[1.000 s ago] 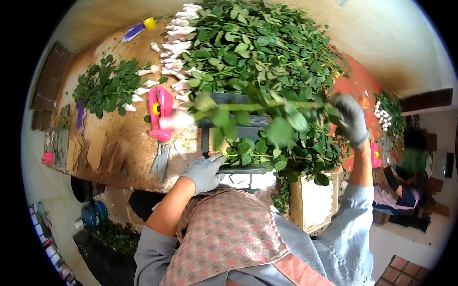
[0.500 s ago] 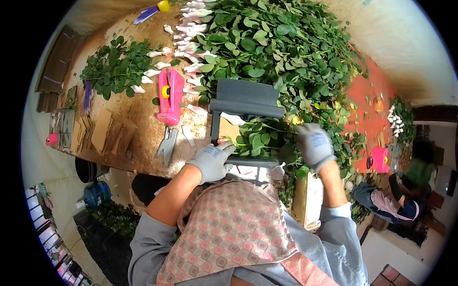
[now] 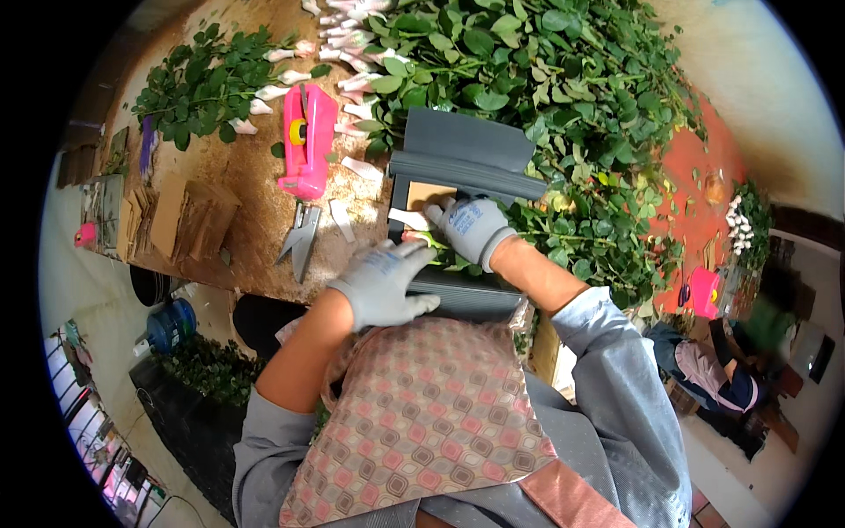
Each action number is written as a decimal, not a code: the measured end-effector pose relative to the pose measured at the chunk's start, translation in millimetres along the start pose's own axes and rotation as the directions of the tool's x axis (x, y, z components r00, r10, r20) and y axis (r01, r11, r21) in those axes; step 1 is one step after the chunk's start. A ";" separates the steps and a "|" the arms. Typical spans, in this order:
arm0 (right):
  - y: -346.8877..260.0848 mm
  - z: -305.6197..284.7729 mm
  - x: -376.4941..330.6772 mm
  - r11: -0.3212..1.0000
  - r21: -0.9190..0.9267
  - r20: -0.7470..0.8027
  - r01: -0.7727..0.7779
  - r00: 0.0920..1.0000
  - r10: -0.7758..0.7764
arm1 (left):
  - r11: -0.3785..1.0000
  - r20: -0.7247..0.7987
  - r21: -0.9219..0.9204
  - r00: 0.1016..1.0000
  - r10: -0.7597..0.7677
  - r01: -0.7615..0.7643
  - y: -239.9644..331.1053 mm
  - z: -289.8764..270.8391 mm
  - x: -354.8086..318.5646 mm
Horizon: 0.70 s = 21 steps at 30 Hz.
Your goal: The person assembles floral arrangements by placing white flower buds and green leaves into a gray rectangular tray. They repeatedly pick up flower buds and leaves from the table, arrange them in the tray, and adjust the placement. The person uses a pink tape dispenser and a small cardboard piece during the process.
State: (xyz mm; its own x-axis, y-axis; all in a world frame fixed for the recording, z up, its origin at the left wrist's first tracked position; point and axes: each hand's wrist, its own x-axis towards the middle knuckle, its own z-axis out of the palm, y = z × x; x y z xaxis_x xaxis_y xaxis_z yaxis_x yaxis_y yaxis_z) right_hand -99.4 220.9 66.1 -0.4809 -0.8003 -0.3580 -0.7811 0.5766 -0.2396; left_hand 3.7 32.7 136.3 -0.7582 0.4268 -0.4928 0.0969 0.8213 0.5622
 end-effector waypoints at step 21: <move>-6.7 -1.7 6.0 0.999 -0.039 0.037 0.017 0.999 -0.015 | 0.990 0.040 0.113 0.996 0.078 -0.082 -26.7 -59.3 2.9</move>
State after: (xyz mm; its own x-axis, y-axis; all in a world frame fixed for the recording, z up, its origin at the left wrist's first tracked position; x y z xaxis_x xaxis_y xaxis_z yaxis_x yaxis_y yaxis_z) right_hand -97.8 212.0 67.1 -0.4540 -0.8024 -0.3874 -0.8038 0.5564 -0.2104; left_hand -39.4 -10.5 159.2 -0.7222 0.5044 -0.4734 0.2313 0.8210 0.5220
